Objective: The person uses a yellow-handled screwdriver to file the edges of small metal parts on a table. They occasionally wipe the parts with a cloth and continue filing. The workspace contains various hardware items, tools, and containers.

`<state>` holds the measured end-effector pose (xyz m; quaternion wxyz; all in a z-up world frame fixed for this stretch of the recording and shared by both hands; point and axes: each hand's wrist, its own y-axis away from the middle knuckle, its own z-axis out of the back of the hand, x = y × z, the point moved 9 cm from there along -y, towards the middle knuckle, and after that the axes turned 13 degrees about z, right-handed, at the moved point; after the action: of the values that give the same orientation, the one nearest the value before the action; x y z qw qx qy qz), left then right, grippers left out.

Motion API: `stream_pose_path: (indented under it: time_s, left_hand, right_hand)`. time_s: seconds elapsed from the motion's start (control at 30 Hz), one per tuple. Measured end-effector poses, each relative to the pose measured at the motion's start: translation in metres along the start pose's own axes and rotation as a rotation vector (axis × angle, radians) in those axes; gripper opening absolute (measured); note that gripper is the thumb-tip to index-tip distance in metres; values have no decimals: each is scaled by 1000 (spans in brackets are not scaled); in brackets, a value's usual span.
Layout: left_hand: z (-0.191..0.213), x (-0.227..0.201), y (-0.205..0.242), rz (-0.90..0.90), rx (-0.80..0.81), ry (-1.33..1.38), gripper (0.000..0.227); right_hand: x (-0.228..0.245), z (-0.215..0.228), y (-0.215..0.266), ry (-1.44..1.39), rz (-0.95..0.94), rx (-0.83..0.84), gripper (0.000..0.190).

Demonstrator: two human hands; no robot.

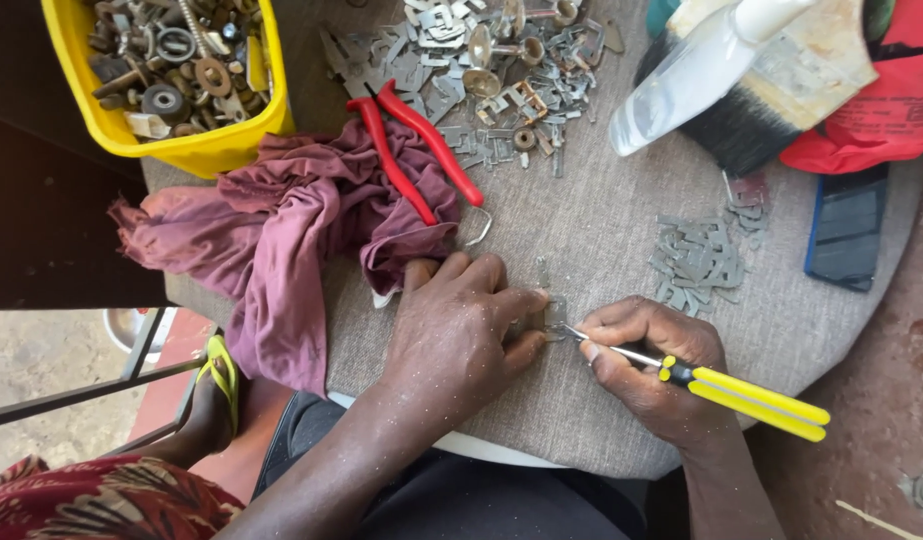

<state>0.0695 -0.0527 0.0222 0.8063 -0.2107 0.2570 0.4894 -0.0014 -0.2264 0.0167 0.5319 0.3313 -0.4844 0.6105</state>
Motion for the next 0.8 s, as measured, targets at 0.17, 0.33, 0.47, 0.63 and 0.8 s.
stream_pose_path:
  time_s: [0.17,0.33,0.47,0.63,0.8]
  left_hand:
    - [-2,2,1,5,-1,-27,29]
    - [-1,1,-1,7,-13,-24,31]
    - [-1,-1,2,1,-19,-21,30]
    - [-4,0,1,8,-2,-29,32]
    - [-5,2,0,8,-20,-43,32]
  right_hand:
    - [10,-8,-8,84,51,57,6]
    - [3,0,-7,138,-28,-48,6]
    - [-1,3,-2,128,-67,-64,3]
    - [-3,4,-7,238,-99,-48,2]
    - [-4,2,-9,213,-89,-63,3]
